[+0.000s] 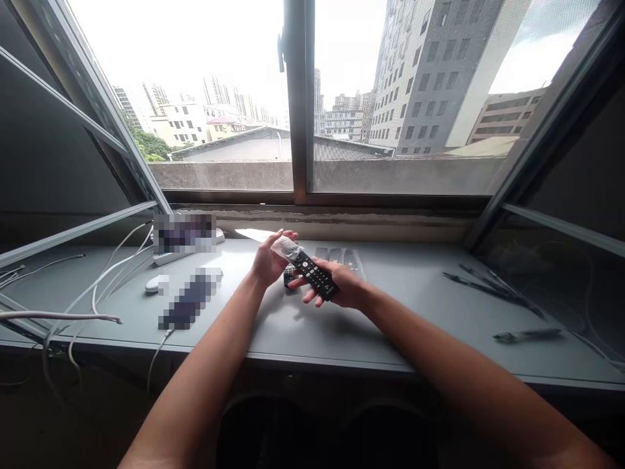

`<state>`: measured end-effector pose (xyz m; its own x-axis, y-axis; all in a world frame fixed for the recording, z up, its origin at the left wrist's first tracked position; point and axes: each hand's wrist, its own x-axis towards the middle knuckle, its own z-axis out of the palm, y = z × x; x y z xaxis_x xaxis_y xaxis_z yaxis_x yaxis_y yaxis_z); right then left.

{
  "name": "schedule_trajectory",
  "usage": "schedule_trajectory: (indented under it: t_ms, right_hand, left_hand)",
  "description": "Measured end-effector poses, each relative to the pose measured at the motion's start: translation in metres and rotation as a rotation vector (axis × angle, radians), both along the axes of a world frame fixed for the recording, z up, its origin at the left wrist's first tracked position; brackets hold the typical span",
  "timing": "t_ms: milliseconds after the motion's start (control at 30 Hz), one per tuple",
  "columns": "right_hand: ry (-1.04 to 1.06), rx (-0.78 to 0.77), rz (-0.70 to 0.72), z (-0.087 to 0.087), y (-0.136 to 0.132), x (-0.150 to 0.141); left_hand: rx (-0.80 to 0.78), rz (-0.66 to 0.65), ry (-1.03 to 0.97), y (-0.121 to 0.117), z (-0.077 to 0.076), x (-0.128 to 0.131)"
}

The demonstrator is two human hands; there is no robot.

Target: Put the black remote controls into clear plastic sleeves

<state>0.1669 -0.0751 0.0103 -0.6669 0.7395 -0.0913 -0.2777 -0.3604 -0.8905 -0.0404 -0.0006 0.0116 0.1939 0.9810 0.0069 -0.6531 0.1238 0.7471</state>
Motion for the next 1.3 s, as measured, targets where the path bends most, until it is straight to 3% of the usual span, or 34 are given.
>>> schedule_trajectory:
  t_ms: [267,500,767,1067,1300]
  right_hand:
    - [0.029,0.027,-0.013,0.001,-0.001,0.003]
    - [0.019,0.121,-0.112,0.001,-0.002,-0.002]
    - [0.005,0.138,-0.344,-0.005,0.003,-0.005]
    - [-0.031,0.178,-0.424,-0.008,0.004,-0.011]
    - [-0.158,0.239,-0.419,-0.012,0.009,-0.006]
  left_hand:
    - [0.069,-0.187,0.099,-0.001,-0.007,0.000]
    - [0.113,-0.324,0.179,-0.005,-0.005,-0.002]
    - [0.192,-0.157,0.202,0.000,-0.009,0.003]
    - [0.211,-0.159,0.179,0.001,-0.011,0.005]
    - [0.143,0.176,-0.032,0.013,-0.008,0.001]
